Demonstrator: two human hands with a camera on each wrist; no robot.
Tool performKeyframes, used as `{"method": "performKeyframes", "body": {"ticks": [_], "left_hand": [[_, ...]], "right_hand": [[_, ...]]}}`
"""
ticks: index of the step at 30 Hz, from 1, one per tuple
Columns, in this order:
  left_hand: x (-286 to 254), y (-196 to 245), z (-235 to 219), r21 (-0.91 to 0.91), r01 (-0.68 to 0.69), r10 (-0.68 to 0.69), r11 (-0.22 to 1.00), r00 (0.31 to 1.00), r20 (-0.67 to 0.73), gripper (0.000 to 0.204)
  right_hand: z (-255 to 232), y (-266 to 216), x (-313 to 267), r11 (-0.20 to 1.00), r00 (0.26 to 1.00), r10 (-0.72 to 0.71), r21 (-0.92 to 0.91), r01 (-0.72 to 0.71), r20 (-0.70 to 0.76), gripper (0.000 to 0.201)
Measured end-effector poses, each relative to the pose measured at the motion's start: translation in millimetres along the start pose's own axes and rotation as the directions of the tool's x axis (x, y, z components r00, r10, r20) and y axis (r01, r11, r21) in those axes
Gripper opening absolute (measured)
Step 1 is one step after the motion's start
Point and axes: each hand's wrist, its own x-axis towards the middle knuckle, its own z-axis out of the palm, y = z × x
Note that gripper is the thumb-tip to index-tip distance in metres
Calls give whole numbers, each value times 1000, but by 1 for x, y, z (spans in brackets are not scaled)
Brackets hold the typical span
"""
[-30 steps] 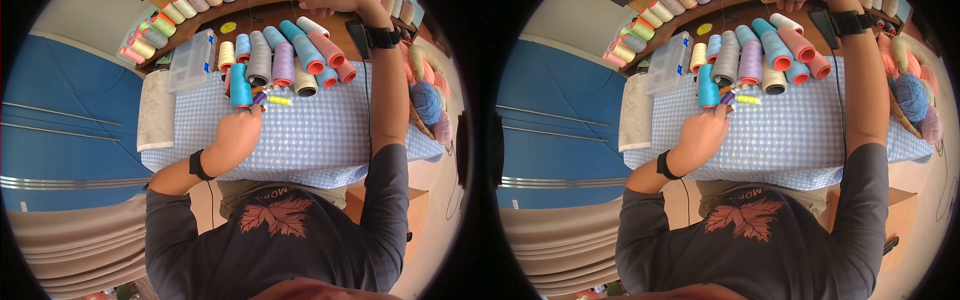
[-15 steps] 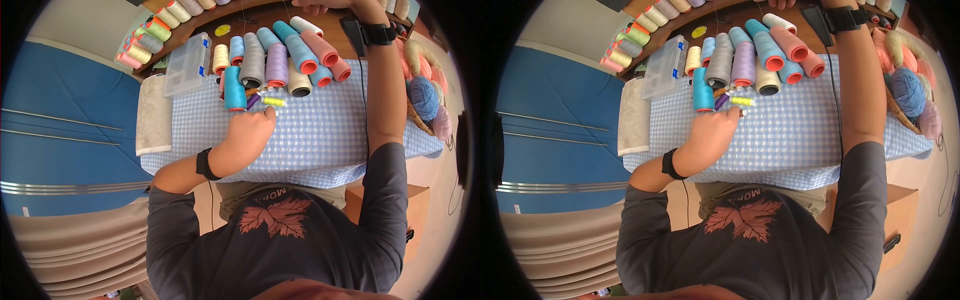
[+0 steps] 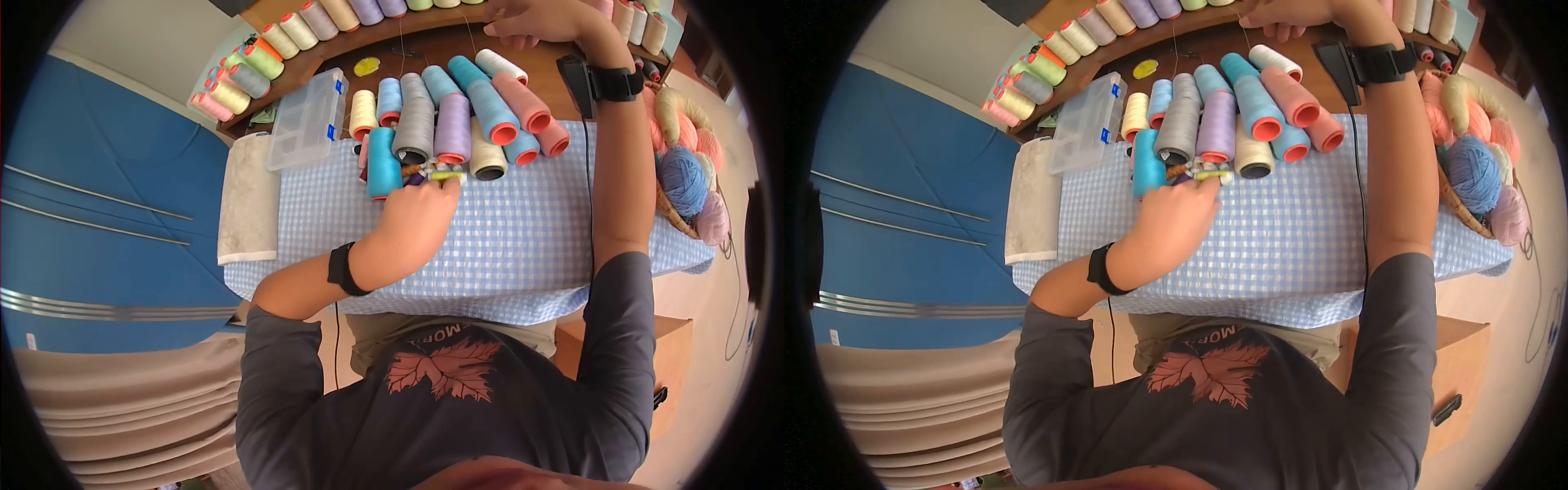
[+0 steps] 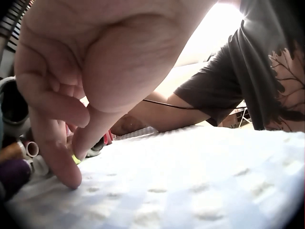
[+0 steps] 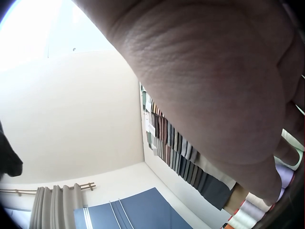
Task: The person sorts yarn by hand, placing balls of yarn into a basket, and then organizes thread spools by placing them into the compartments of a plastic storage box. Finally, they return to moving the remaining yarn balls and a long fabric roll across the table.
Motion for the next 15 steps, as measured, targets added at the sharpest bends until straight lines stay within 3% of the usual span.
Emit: {"method": "performKeyframes", "body": {"ticks": [1, 2, 6, 8, 9, 11, 13, 15], "left_hand": [[-3, -1, 0, -48, -25, 26, 999, 999, 32, 27], [-5, -3, 1, -97, -47, 54, 994, 997, 64, 25], [-7, -6, 3, -101, -85, 90, 991, 995, 51, 20], [-5, -8, 2, -103, -113, 125, 988, 986, 111, 16], [-4, -7, 1, -107, -115, 126, 987, 987, 100, 16], [-1, -5, -4, -41, -107, 114, 993, 962, 248, 17], [1, -5, -10, -36, -148, 152, 988, 948, 280, 20], [5, -4, -24, -33, -196, 196, 980, 930, 310, 22]], "right_hand": [[0, 1, -2, 999, 999, -34, 32, 35, -16, 43], [2, 9, 10, 999, 999, 38, -14, -38, -28, 46], [-1, 30, 18, 996, 996, 83, 24, -82, -38, 42], [6, 53, 26, 998, 974, 12, 66, 3, -225, 35], [5, 58, 26, 999, 974, 12, 55, 1, -226, 35], [5, 59, 26, 991, 954, 96, 114, -66, -283, 34], [-1, 78, 35, 991, 932, 120, 97, -92, -343, 35], [-16, 106, 49, 961, 830, 187, -78, -266, -526, 35]]}}
